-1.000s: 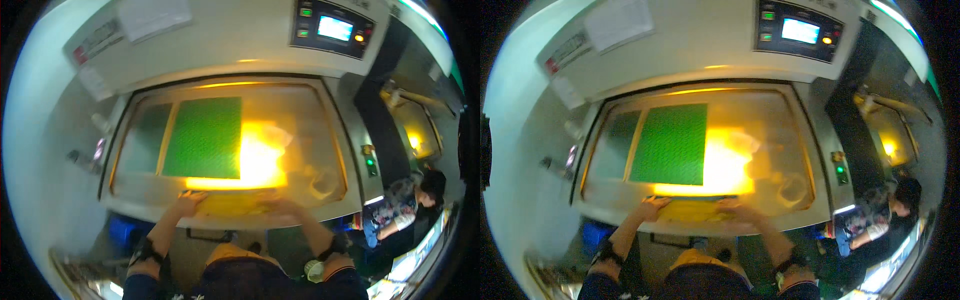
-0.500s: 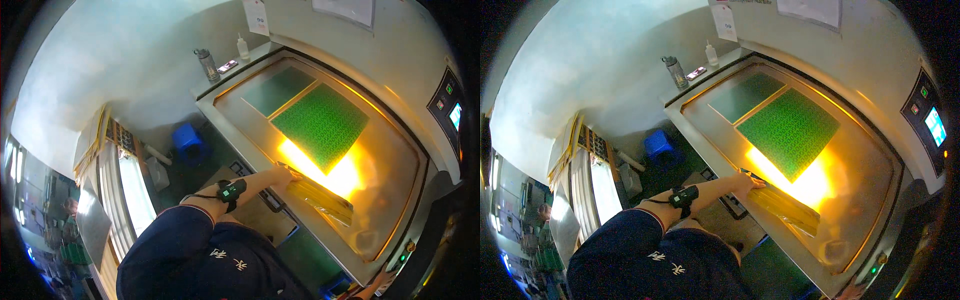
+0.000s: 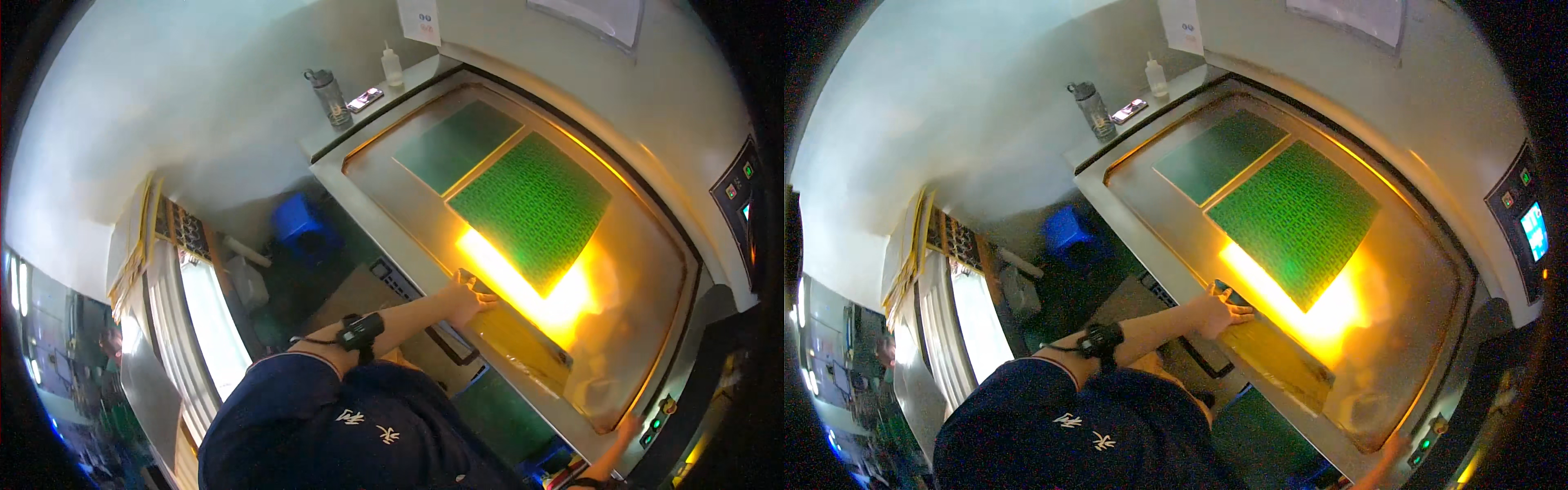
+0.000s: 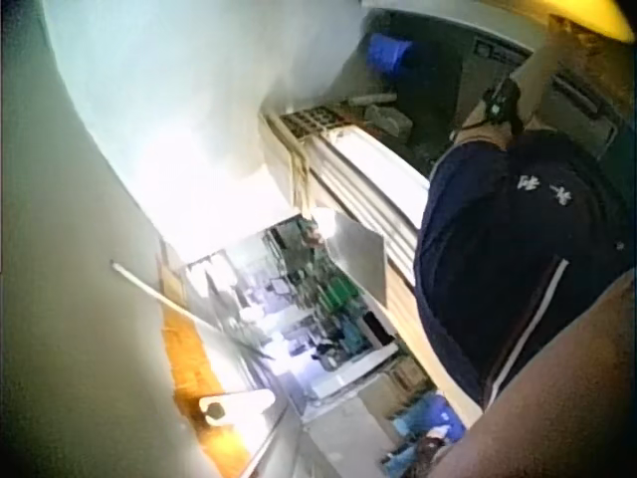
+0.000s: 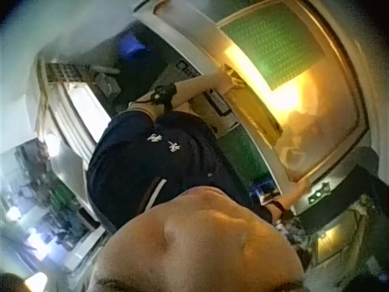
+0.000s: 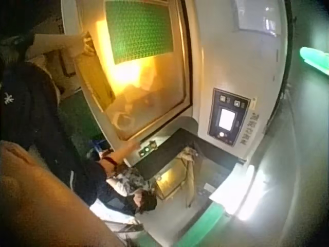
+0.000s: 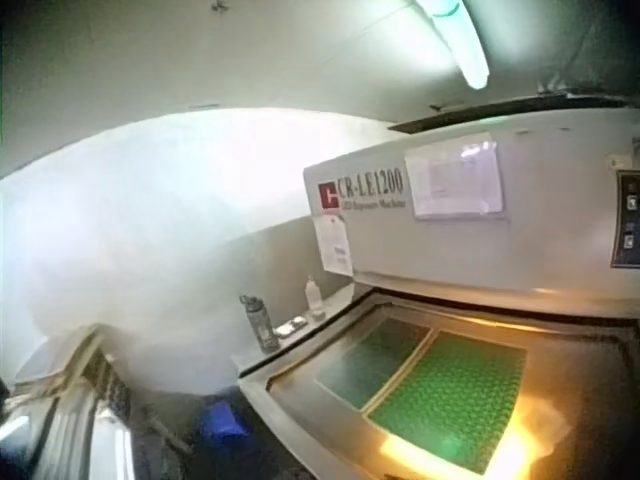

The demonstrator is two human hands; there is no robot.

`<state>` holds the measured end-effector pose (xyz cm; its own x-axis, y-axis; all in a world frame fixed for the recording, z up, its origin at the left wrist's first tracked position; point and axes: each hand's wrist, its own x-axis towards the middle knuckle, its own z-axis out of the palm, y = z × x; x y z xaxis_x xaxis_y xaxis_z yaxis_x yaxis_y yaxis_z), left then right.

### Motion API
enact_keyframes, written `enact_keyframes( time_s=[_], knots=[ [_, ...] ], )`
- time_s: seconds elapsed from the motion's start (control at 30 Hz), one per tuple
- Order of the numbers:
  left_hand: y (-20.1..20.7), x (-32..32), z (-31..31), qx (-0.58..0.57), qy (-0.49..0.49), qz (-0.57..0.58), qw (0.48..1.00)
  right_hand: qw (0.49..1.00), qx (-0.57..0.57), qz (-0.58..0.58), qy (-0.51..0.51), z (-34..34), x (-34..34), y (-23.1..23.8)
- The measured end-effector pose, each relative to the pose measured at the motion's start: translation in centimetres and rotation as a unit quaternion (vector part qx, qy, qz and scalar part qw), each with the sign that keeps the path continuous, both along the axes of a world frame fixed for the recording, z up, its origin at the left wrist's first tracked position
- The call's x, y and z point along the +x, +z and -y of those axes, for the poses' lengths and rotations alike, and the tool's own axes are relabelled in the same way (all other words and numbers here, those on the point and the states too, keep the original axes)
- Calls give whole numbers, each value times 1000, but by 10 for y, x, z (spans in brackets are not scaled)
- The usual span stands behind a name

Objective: Placing and exposing printing plates in an LED exposure machine.

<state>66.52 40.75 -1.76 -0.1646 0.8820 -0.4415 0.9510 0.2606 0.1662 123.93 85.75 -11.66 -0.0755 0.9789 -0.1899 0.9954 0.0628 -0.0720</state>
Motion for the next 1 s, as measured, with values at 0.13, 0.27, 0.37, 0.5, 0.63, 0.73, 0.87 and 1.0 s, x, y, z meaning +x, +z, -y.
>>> enact_keyframes(
  time_s=[0.13, 0.27, 0.37, 0.5, 0.63, 0.73, 0.87, 1.0],
  knots=[
    [24, -62, 20, -58, -51, 6, 997, 907, 59, -357, 216, 152, -119, -85],
    [-11, -179, 0, -12, -107, -69, 992, 948, 183, -17, 261, 336, -308, 8],
    [-9, -252, -74, 90, -101, -109, 985, 976, 160, -45, 138, 355, -341, 31],
    [-8, -330, -215, 36, 73, -79, 994, 982, 135, -66, 118, 362, -341, 39],
    [-24, -374, -338, 126, 125, -67, 982, 986, 111, -68, 102, 361, -355, 50],
    [-44, -404, -382, 100, 68, -18, 992, 986, 104, -72, 107, 354, -367, 44],
    [-59, -375, -392, 165, 20, -44, 985, 979, 92, -109, 143, 349, -368, 33],
    [-19, -303, -328, 126, -115, -30, 985, 980, 95, -156, 76, 358, -326, 21]
  ],
)
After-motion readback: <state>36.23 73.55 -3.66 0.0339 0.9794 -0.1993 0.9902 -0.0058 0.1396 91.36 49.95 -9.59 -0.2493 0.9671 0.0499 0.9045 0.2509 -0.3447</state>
